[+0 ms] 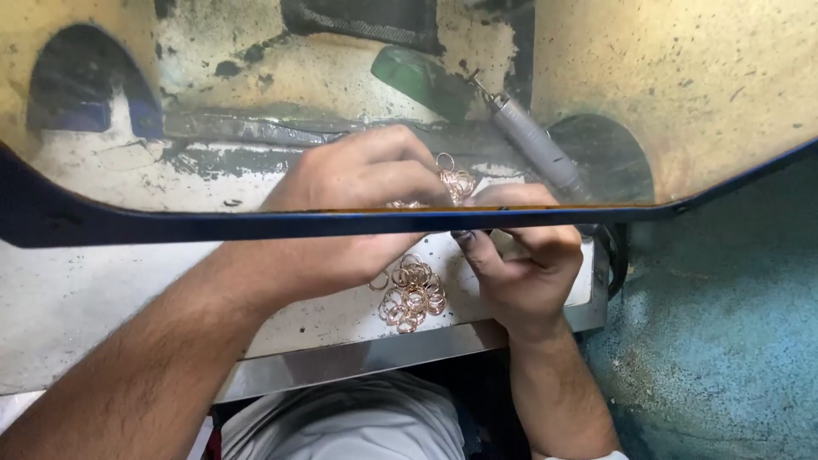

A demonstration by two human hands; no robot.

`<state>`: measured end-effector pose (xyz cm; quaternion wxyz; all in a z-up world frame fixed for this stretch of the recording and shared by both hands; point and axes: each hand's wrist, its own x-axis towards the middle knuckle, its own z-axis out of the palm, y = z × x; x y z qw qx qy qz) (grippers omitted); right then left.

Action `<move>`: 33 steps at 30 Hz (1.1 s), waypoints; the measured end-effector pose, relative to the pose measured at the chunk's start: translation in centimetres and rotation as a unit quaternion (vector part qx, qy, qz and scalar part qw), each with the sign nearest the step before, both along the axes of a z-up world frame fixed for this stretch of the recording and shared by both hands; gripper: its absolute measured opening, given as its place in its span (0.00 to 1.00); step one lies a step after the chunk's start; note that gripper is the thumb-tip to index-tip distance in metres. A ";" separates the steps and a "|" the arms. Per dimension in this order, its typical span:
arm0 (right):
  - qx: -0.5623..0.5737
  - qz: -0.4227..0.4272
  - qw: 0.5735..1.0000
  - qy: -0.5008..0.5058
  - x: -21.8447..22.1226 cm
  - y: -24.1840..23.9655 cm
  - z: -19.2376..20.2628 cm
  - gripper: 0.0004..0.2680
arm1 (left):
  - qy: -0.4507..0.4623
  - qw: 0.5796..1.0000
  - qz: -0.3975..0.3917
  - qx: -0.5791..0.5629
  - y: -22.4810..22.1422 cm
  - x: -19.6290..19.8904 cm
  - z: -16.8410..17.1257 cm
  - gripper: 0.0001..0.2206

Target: Polishing small metal rings or jewelry components using a bench-mounted rotating polishing wheel.

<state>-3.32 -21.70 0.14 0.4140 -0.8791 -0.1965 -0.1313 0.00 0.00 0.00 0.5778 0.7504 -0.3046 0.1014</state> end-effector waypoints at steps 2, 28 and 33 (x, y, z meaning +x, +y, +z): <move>0.003 -0.002 1.000 -0.007 0.1 0.0 -0.2 0.04 | -0.009 1.000 -0.002 -0.005 0.0 0.0 0.1 0.03; 0.064 -0.025 0.997 -0.025 -0.9 -0.5 -1.6 0.06 | 0.028 0.999 -0.027 -0.030 -0.3 -0.1 0.0 0.05; 0.042 -0.044 0.998 -0.014 -0.9 -0.8 -1.7 0.05 | 0.062 0.996 -0.053 -0.043 0.0 0.1 -0.2 0.05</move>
